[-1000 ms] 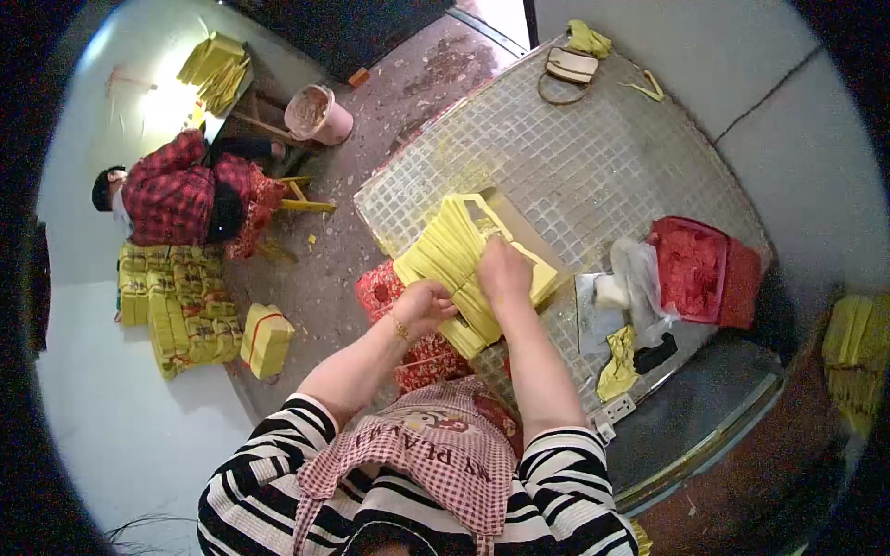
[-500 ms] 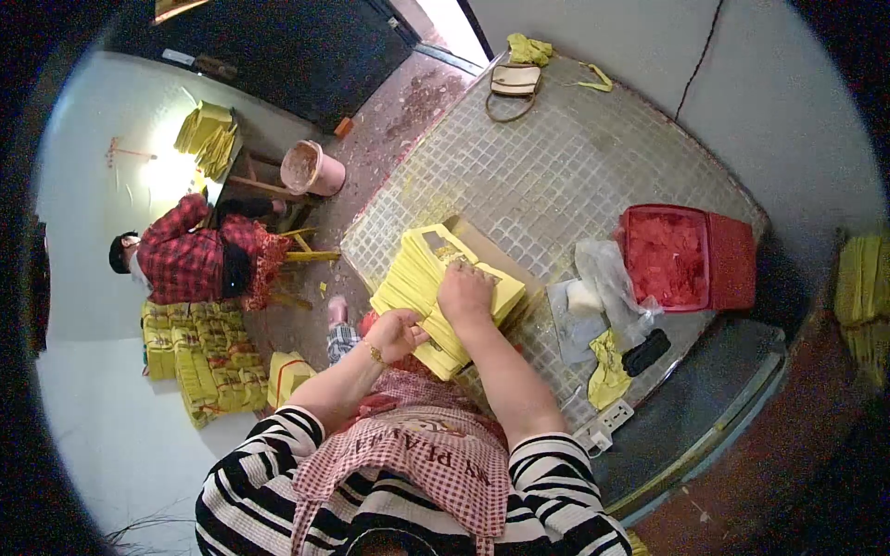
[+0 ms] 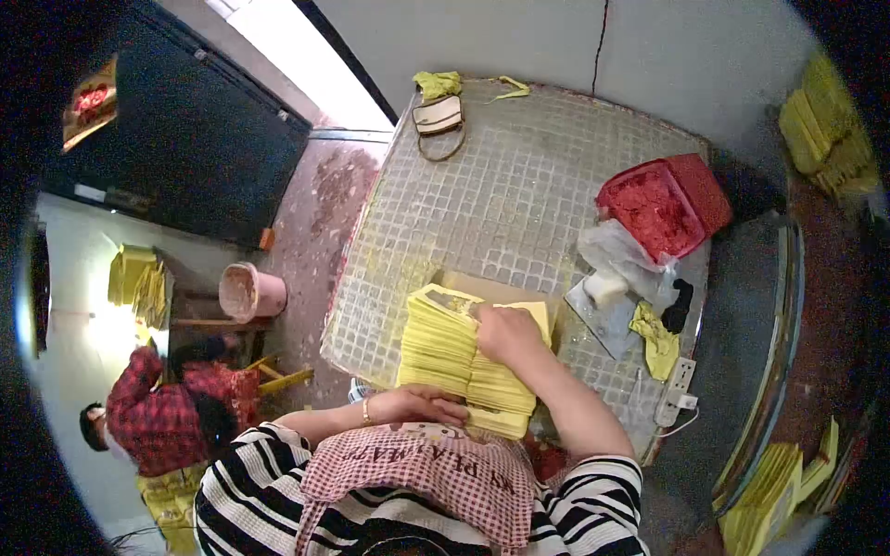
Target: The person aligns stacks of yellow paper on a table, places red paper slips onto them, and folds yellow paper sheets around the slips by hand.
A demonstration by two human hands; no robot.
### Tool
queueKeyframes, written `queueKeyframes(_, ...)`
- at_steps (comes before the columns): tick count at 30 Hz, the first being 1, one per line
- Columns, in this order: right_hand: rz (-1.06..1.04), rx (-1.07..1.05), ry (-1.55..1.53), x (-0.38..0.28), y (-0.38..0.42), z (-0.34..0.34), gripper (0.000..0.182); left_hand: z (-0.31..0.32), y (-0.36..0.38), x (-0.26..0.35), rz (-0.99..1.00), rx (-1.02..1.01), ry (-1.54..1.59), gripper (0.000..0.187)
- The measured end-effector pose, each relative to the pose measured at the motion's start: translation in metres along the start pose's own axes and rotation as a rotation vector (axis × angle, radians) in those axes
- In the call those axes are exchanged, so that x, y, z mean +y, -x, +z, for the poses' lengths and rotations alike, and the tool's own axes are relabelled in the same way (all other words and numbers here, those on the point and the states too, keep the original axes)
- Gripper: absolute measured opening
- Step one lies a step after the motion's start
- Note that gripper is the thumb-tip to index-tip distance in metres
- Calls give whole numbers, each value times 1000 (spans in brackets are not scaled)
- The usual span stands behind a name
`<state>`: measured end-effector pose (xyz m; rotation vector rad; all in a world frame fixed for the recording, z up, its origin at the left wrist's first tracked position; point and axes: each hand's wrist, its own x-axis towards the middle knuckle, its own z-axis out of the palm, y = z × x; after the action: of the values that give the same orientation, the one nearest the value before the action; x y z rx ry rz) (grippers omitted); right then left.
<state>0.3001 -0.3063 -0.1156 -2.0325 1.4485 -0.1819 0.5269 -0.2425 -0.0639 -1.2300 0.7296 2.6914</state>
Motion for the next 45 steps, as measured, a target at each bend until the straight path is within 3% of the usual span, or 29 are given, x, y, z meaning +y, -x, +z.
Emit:
queueKeyframes(3,262,83,22,-19,4,-1,30,-24,-3,-13,42,-195,112,55)
queueKeyframes(5,295,101,51,-25,3,5,30,-32,-17,-33,160,-295,50,63)
queueKeyframes(9,380,56,110,-18,1,14,31,-33,-23,-55,240,-283,-16,60)
queueKeyframes(13,246,130,123,-9,2,19,34,-35,-35,-65,336,-302,50,53)
queueKeyframes(18,242,137,67,-15,6,14,36,-31,-24,-59,460,-272,-197,44)
queueKeyframes(24,185,258,48,-5,10,35,39,-33,-31,-85,554,-296,-201,40)
queueKeyframes(36,189,357,213,-24,21,32,35,-16,30,-95,697,-108,-398,40)
queueKeyframes(40,198,346,220,-18,22,39,36,36,86,-76,1220,-406,-260,36)
queueKeyframes(41,190,357,219,-15,20,40,37,55,90,-72,1422,-594,-233,40)
queueKeyframes(45,175,400,220,-7,13,45,38,50,81,-57,1585,-697,-467,52)
